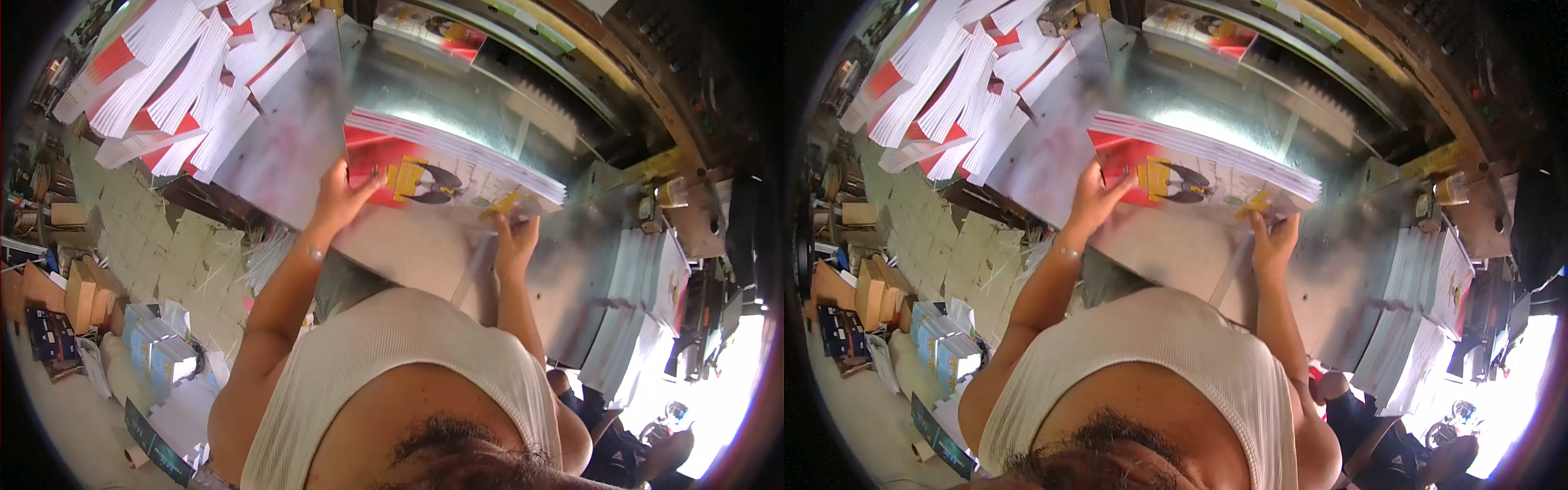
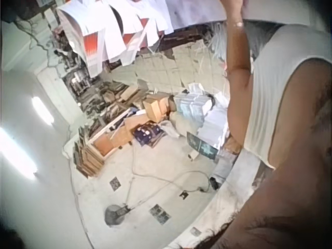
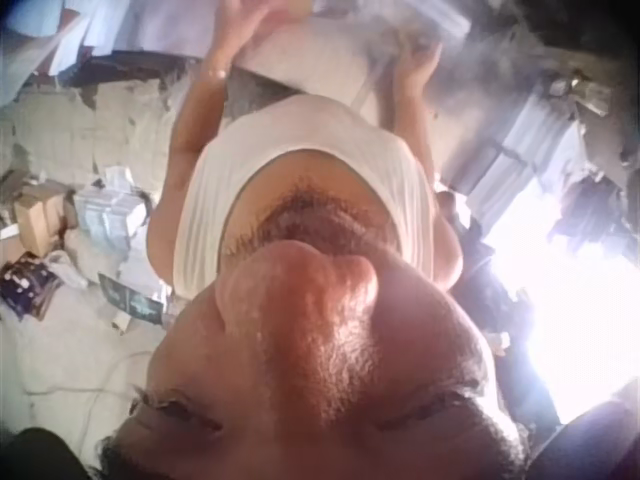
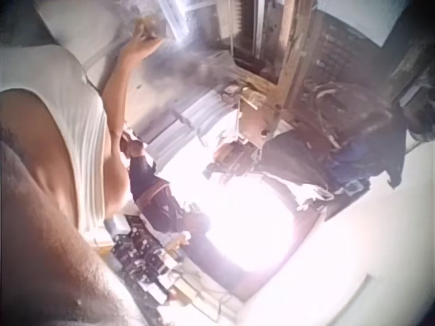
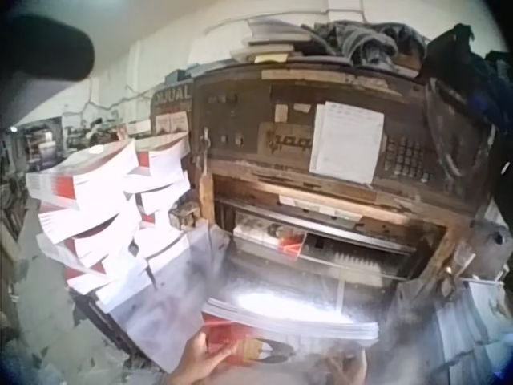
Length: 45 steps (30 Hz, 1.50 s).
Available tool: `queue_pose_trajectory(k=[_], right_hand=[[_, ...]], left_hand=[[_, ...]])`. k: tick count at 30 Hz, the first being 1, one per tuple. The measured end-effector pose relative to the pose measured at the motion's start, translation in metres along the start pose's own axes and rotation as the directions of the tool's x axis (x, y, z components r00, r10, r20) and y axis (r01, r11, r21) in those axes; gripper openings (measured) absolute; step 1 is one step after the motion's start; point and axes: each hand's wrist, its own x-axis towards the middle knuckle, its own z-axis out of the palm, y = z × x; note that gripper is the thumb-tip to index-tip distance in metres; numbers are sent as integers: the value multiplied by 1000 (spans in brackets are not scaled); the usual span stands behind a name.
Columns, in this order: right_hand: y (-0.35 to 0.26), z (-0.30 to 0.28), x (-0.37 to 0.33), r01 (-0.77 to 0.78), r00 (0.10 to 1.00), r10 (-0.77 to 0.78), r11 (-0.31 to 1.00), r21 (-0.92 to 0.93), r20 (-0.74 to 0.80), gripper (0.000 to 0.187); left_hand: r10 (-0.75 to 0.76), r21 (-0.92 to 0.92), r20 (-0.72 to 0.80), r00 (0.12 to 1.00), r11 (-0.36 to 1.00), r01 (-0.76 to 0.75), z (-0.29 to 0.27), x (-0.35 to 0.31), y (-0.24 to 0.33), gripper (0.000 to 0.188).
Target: The person clears paper scraps from a cutting machine table, aligns and stacks printed booklets by hand, loads the booklets into the machine, and operates the machine to trim the edges.
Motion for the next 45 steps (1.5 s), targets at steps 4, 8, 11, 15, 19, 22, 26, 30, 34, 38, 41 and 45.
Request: queue_pose_trajectory(k=[4, 8, 11, 15, 19, 22, 26, 30, 34, 38, 41, 45], right_hand=[[-8, 18, -12, 80, 991, -71, 995, 67, -115, 53], [12, 6, -14, 71, 991, -63, 995, 64, -122, 54], [10, -1, -11, 65, 992, -50, 990, 127, -114, 56], [-19, -31, 16, 91, 995, -83, 986, 142, -59, 67], [-111, -47, 53, 430, 900, -391, 869, -244, 192, 71], [-174, -20, 62, 478, 854, -201, 667, -572, 480, 66], [-194, 42, 74, 694, 635, -64, 485, -532, 770, 45], [-175, 67, 73, 756, 578, 58, 336, -561, 814, 35], [-178, 64, 74, 803, 510, 78, 313, -507, 857, 32], [-191, 59, 69, 806, 499, 55, 339, -486, 865, 32], [-193, 55, 65, 770, 519, 104, 374, -517, 849, 33], [-183, 56, 67, 774, 529, 81, 361, -520, 845, 34]], left_hand=[[13, -201, -40, 999, 979, -21, 10, -4, 17, 49], [25, -225, 19, 1000, 974, -20, 8, -10, 16, 51], [23, -291, -6, 1000, 956, -24, 6, -11, 2, 52], [73, -287, -21, 997, 955, -76, -1, -14, 6, 45], [57, -238, 79, 995, 971, -37, -13, -1, 7, 49], [-50, 38, 211, 976, 998, 42, -27, 5, 8, 55], [35, 313, 336, 941, 938, -147, -29, 13, 5, 56], [101, 239, 290, 952, 955, -174, -23, 11, 2, 53], [94, 194, 280, 956, 969, -152, -23, 8, 9, 52], [112, 210, 246, 963, 963, -166, -28, 5, 11, 51], [206, 339, 240, 949, 898, -281, -21, -4, 13, 50], [156, 323, 257, 954, 916, -237, -19, -2, 2, 48]])
